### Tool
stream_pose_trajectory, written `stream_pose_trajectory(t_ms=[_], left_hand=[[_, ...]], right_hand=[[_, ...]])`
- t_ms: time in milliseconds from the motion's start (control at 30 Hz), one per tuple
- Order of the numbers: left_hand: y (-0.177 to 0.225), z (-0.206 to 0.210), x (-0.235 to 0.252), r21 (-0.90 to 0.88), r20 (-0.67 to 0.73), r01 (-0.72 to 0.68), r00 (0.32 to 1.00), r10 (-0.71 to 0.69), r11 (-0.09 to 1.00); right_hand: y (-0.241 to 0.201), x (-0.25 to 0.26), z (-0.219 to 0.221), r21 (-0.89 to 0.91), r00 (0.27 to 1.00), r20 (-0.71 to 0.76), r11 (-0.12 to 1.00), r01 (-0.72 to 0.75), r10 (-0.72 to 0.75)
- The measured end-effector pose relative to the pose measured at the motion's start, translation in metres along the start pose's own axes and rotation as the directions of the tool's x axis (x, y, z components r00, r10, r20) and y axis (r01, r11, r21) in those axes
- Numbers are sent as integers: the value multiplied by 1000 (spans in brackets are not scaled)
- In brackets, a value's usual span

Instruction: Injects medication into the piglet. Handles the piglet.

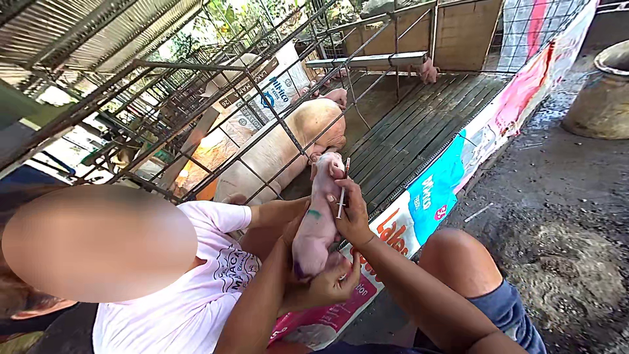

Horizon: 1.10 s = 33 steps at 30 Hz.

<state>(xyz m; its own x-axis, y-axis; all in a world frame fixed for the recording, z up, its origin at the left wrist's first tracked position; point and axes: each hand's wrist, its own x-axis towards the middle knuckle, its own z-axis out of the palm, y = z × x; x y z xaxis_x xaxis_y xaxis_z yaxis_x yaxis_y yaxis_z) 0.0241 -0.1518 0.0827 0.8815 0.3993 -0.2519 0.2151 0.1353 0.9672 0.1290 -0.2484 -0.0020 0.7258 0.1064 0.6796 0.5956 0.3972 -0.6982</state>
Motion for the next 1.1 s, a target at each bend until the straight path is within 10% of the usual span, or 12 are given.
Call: stream_pose_trajectory(t_ms=[33, 167, 333, 533, 767, 1100], left_hand=[[6, 17, -3, -57, -87, -15, 996, 10, 998], [-37, -8, 29, -380, 362, -83, 903, 231, 921], [-28, 8, 9, -572, 226, -85, 940, 256, 816], [2, 22, -40, -718, 373, -134, 754, 541, 683], [-9, 87, -110, -512, 90, -162, 967, 240, 844], [-71, 113, -113, -51, -31, -163, 986, 161, 985]], right_hand=[[3, 4, 0, -8, 1000, 10, 1000, 4, -4], [14, 23, -12, 8, 990, 129, 999, 50, -51], [-13, 44, -19, 130, 945, 235, 971, 202, -228], [-99, 82, -36, 92, 822, 418, 918, 385, -386], [-139, 78, -79, 189, 721, 545, 900, 393, -429], [-97, -2, -123, 129, 807, 531, 966, 224, -258]])
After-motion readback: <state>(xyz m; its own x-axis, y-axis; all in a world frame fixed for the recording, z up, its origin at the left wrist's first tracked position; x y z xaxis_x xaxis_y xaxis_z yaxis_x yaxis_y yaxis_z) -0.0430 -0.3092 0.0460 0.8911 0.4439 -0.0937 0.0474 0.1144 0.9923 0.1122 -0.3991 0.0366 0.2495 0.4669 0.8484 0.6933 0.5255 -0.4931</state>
